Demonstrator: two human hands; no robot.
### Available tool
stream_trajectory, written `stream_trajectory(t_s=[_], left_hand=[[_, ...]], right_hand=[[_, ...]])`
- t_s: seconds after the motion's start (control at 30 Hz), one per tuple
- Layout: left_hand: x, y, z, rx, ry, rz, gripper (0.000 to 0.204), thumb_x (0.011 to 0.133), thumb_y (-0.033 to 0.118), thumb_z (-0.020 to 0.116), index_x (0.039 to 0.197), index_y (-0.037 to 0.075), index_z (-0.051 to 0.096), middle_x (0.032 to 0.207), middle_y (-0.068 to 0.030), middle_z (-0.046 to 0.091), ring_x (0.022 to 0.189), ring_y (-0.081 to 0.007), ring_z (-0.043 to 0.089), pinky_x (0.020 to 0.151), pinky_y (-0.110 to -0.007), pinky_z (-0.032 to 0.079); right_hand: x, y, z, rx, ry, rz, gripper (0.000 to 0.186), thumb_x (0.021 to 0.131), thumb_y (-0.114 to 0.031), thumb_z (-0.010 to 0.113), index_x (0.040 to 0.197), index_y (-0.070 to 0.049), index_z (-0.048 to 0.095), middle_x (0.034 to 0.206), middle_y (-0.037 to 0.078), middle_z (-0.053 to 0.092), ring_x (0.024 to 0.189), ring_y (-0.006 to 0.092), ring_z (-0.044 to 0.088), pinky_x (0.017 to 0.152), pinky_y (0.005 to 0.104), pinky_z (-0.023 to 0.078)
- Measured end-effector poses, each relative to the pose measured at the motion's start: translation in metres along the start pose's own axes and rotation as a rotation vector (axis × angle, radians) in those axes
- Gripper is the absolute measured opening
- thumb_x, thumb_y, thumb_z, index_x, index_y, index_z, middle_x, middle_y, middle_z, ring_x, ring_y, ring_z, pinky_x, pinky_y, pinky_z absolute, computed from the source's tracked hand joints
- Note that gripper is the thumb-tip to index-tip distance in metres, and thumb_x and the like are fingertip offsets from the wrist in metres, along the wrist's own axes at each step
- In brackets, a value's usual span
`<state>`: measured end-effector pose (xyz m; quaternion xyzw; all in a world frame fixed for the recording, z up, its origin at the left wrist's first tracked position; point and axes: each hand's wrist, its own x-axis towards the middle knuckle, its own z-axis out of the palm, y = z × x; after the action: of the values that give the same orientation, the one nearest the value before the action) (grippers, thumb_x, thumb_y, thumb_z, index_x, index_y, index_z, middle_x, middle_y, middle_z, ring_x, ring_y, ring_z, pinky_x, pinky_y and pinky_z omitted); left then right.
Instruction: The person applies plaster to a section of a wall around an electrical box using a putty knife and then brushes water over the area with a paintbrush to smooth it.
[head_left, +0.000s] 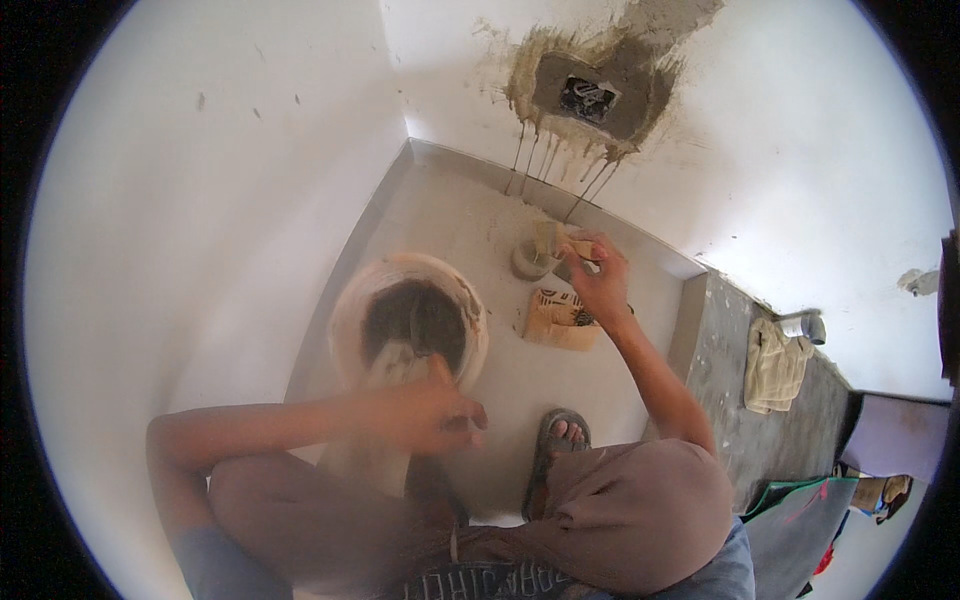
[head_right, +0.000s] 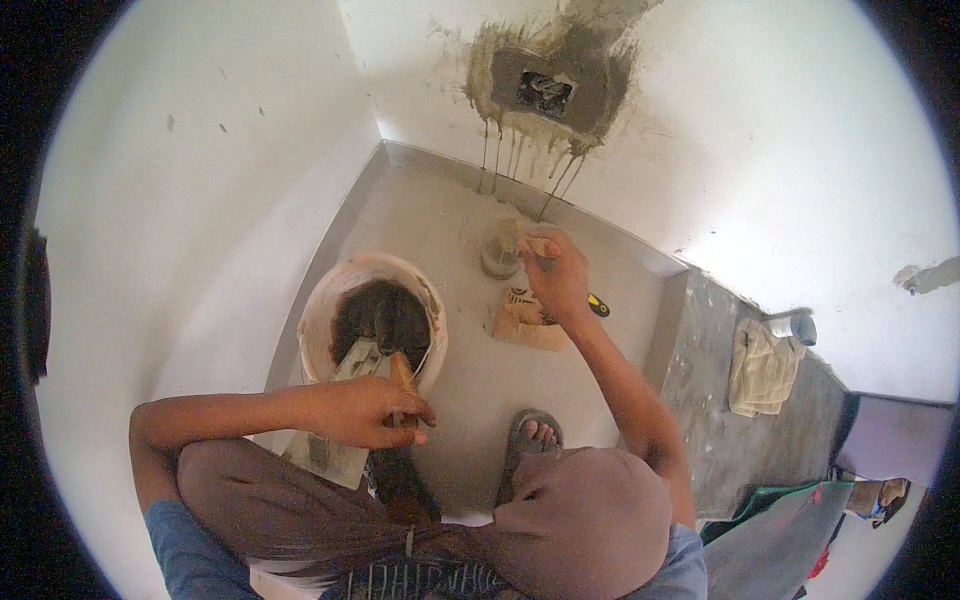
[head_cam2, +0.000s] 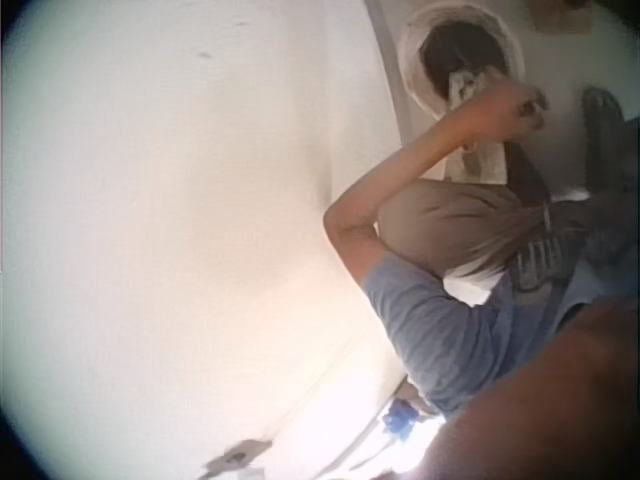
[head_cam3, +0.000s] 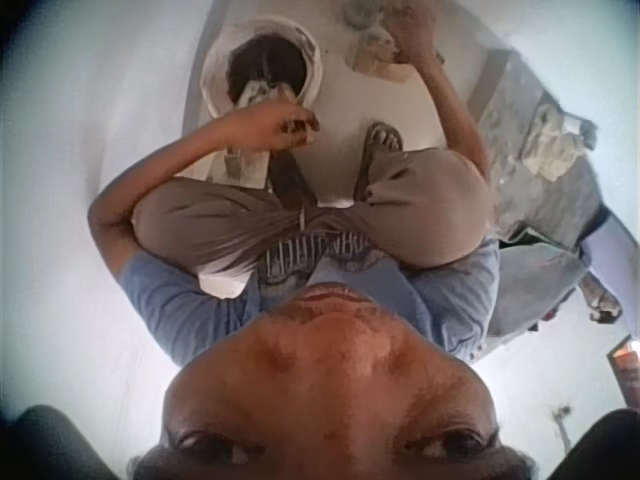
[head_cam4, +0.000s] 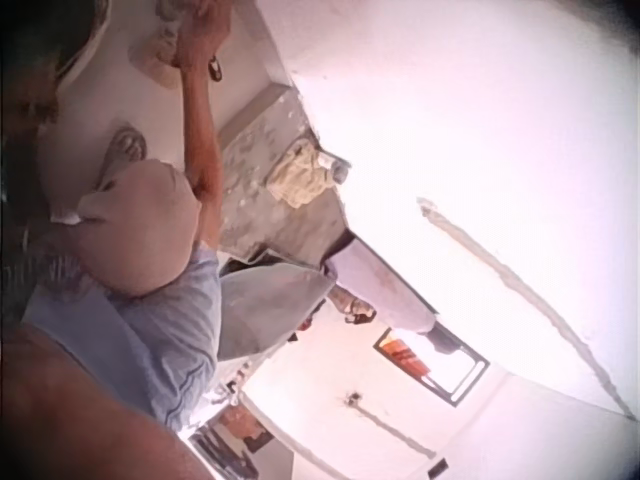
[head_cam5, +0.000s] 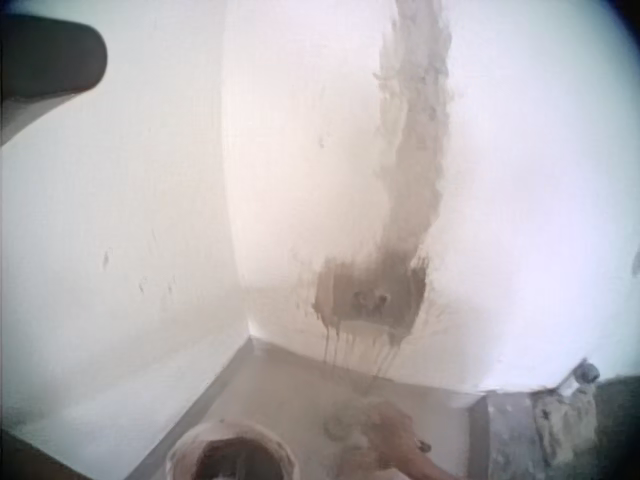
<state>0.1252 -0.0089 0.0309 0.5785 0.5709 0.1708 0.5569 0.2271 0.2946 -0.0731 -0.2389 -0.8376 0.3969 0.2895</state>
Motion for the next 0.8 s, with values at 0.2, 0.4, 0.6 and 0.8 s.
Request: stream_trajectory(t_s=[0.2, 0.4, 0.6, 0.8], left_hand=[[0.009, -0.007, 0.002, 0.042, 0.015, 0.064, 0.040, 0.101, 0.033, 0.060, 0.121, -0.001, 0.064, 0.099, -0.0205, 0.071, 0.091, -0.0334, 0.070, 0.082, -0.042, 0.055], [0.008, -0.012, 0.003, 0.009, 0.045, 0.106, 0.040, 0.101, 0.033, 0.060, 0.120, -0.002, 0.064, 0.100, -0.0208, 0.071, 0.092, -0.0340, 0.071, 0.083, -0.042, 0.055], [0.001, -0.005, 0.002, 0.011, 0.004, 0.023, 0.041, 0.102, 0.033, 0.059, 0.122, -0.003, 0.064, 0.104, -0.0213, 0.072, 0.095, -0.0342, 0.071, 0.086, -0.042, 0.056], [-0.004, -0.013, 0.002, 0.029, 0.025, 0.055, 0.043, 0.102, 0.035, 0.058, 0.122, -0.003, 0.063, 0.106, -0.0215, 0.072, 0.095, -0.0340, 0.072, 0.084, -0.042, 0.057]], right_hand=[[0.036, -0.026, -0.008, -0.081, 0.195, -0.403, 0.030, 0.085, -0.011, 0.077, 0.112, -0.005, 0.066, 0.100, 0.016, 0.069, 0.087, 0.0367, 0.067, 0.073, 0.0397, 0.053], [0.123, -0.047, 0.007, -0.234, 0.269, -0.610, 0.023, 0.085, -0.010, 0.077, 0.103, -0.004, 0.065, 0.097, 0.016, 0.068, 0.085, 0.0353, 0.068, 0.072, 0.0399, 0.054], [0.175, -0.099, -0.039, -0.194, 0.419, -0.824, 0.012, 0.085, -0.009, 0.076, 0.092, -0.005, 0.066, 0.087, 0.011, 0.070, 0.079, 0.0293, 0.070, 0.069, 0.0348, 0.055], [0.156, -0.109, -0.045, -0.024, 0.340, -0.757, 0.019, 0.086, -0.008, 0.076, 0.104, -0.007, 0.069, 0.108, 0.008, 0.073, 0.096, 0.0200, 0.071, 0.083, 0.0333, 0.056]])
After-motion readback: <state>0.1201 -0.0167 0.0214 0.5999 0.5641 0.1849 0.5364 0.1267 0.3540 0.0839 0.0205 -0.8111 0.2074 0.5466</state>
